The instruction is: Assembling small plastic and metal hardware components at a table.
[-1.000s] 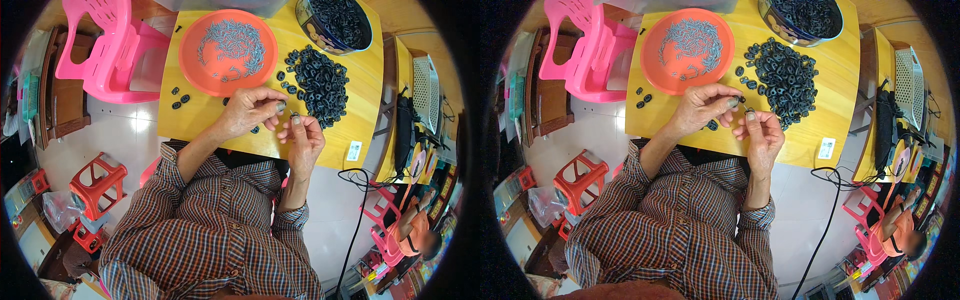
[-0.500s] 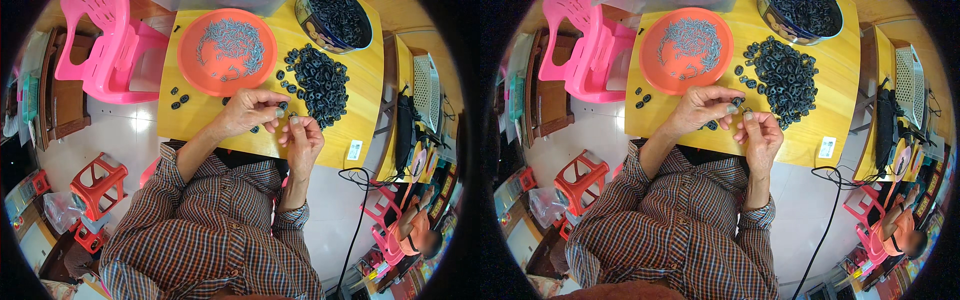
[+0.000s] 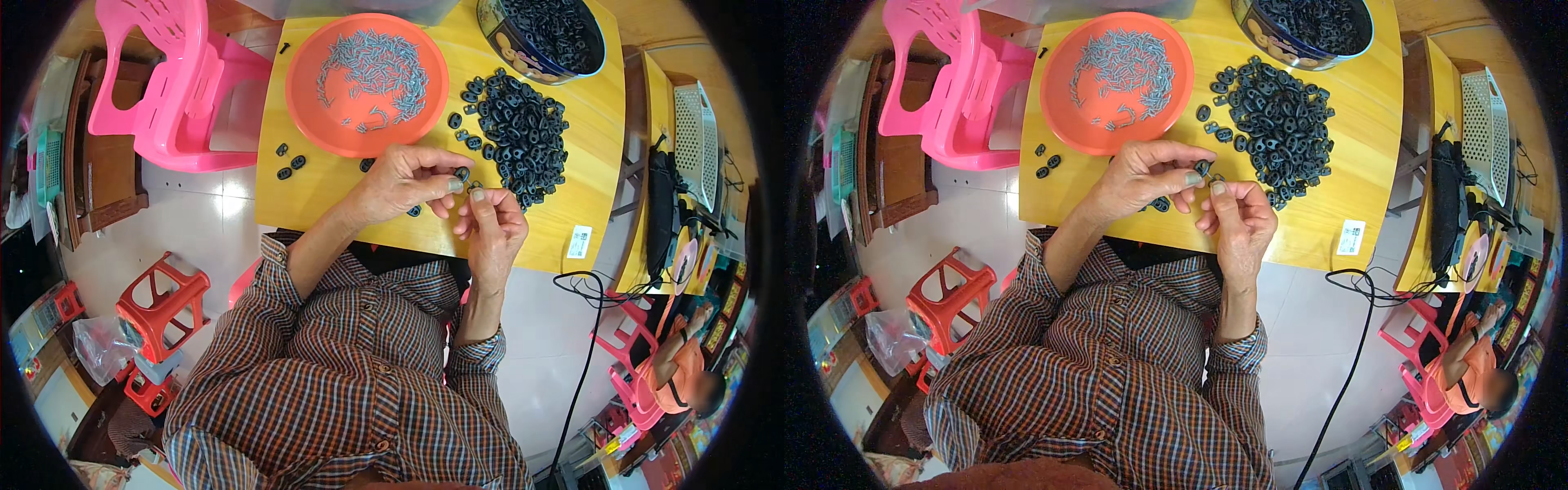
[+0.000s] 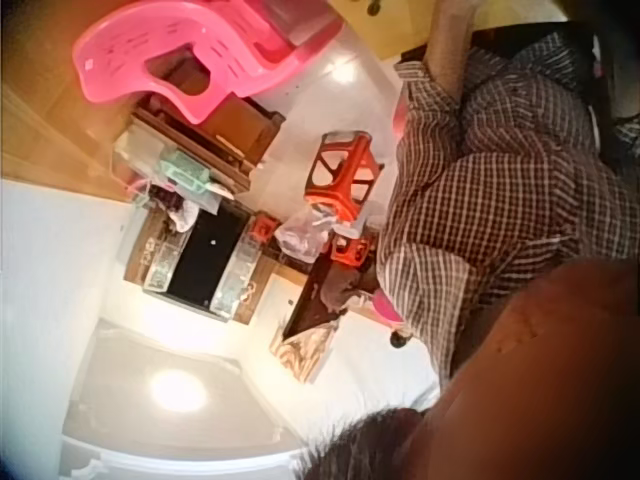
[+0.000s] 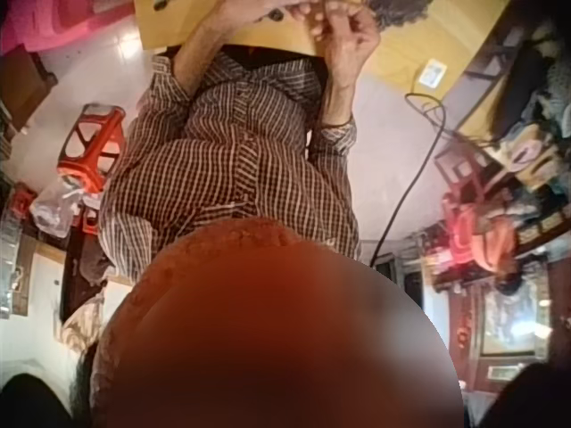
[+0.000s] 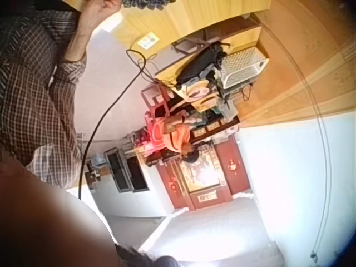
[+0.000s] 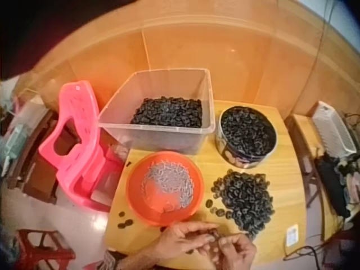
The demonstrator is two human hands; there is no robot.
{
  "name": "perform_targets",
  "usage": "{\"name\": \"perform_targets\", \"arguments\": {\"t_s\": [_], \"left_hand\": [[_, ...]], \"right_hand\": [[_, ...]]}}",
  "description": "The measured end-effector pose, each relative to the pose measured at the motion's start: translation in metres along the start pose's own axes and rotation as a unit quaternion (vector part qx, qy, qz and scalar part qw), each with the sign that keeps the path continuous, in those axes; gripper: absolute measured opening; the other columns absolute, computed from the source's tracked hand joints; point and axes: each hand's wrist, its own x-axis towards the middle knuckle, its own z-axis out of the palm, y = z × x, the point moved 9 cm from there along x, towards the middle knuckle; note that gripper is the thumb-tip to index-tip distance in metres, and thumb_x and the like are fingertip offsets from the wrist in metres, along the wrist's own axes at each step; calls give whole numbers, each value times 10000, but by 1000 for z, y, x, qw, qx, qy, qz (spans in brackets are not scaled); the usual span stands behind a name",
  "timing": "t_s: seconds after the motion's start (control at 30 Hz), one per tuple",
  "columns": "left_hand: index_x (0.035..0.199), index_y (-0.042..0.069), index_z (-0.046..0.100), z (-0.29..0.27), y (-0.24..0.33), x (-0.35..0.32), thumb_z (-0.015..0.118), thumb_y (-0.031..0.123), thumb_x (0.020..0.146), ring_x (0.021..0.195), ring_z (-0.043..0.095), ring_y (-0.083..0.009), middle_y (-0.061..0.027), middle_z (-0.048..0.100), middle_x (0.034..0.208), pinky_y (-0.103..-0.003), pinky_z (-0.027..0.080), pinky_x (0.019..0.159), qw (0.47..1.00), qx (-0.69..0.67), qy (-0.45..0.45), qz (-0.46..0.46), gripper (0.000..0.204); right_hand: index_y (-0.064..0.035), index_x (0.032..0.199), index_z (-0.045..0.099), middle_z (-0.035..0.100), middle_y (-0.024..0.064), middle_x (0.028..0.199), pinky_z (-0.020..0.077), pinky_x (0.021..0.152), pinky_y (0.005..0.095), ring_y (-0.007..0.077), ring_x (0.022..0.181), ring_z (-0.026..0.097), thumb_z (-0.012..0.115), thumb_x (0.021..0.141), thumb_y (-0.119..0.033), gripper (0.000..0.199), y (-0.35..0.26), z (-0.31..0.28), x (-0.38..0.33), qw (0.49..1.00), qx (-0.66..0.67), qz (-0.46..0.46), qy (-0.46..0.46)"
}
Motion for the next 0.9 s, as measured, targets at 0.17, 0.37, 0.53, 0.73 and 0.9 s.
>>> {"name": "perform_targets", "arguments": {"t_s": [0.17,0.37,0.53,0.73,0.9], "left_hand": [[1170,-25,581,2,3,0,537,3,879,691,652,-106,-17,593,784,-233,564,641,1000,14,1,-1,295],[1166,-14,588,3,0,0,539,-4,876,672,630,-85,-10,593,788,-222,555,627,1000,21,-2,12,295],[1161,-7,594,3,-1,-1,547,4,873,671,627,-82,-9,595,790,-217,548,623,999,28,1,17,292],[1153,-10,597,3,0,-2,551,21,873,671,628,-73,-39,646,850,-212,541,622,999,46,-3,15,285],[1150,-14,596,3,0,-2,542,22,875,674,633,-75,-50,658,857,-213,541,626,999,50,-7,19,283]], "right_hand": [[-15,843,582,617,45,698,403,472,188,67,503,530,620,883,-155,150,0,0,0,1000,-12,6,7],[-13,837,583,621,43,695,397,471,186,63,505,528,622,881,-150,150,0,1,0,1000,-27,1,4],[-14,835,583,623,41,695,390,468,185,62,506,524,623,881,-150,149,1,1,0,1000,-28,6,0],[-15,834,580,626,42,700,391,467,186,61,507,523,618,886,-152,152,3,3,-1,999,-32,14,-8],[-15,833,578,626,43,698,393,460,185,61,502,525,613,890,-155,155,3,4,-1,999,-28,13,-10]]}}
